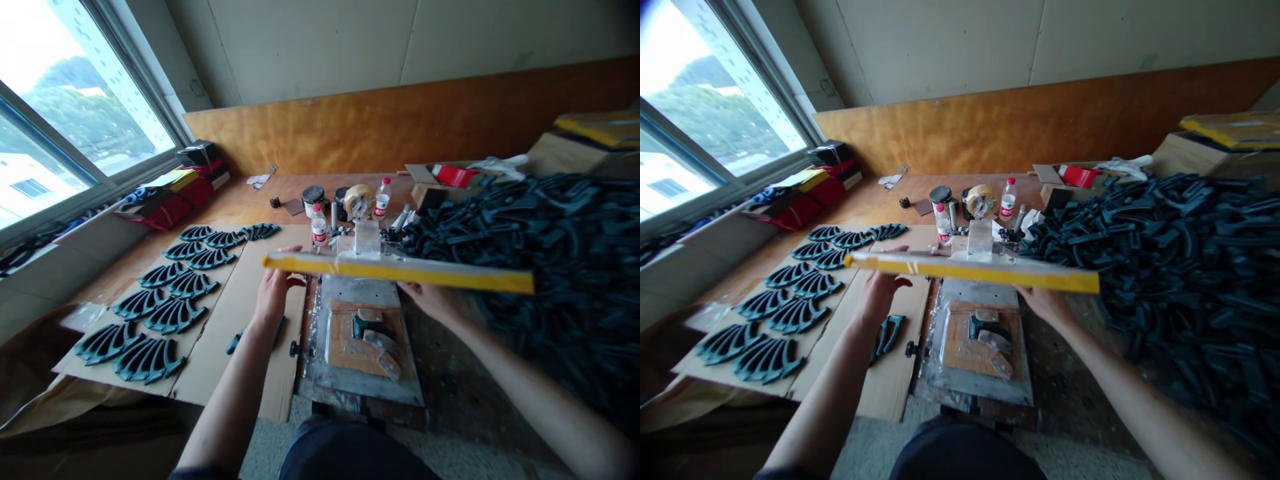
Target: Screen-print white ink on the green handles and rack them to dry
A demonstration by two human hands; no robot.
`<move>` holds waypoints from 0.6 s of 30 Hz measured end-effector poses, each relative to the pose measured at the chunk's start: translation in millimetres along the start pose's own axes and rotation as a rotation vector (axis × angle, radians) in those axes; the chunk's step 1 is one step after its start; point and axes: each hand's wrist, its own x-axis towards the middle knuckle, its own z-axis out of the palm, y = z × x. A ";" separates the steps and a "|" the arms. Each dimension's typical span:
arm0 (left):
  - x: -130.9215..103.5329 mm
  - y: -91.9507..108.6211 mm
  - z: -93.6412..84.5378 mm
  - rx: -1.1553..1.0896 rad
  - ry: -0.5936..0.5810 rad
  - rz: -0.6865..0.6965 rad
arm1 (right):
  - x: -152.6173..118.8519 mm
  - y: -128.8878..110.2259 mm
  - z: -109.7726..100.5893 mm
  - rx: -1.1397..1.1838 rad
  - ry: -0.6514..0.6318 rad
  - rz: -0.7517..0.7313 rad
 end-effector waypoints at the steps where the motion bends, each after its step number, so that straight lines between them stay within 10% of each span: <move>1: 9.7 6.0 6.4 -0.008 -0.006 0.015 | -15.3 -1.6 14.3 0.001 -0.065 -0.056; 6: 1.2 -11.0 26.8 -0.046 0.127 -0.007 | -65.5 -42.3 57.1 -0.116 -0.246 -0.133; 10: -73.2 -78.6 40.2 -0.014 -0.176 -0.679 | -84.0 -94.4 53.0 -0.036 -0.128 -0.013; 13: -117.8 -116.9 44.4 -0.171 -0.148 -0.842 | -96.8 -123.9 51.1 0.078 -0.060 -0.303; 15: -125.6 -128.4 31.0 -0.202 -0.016 -0.838 | -95.9 -113.9 46.6 0.150 -0.130 -0.467; 18: -114.5 -138.8 -29.9 -0.065 0.221 -0.802 | -75.5 -37.3 25.9 -0.003 -0.150 -0.302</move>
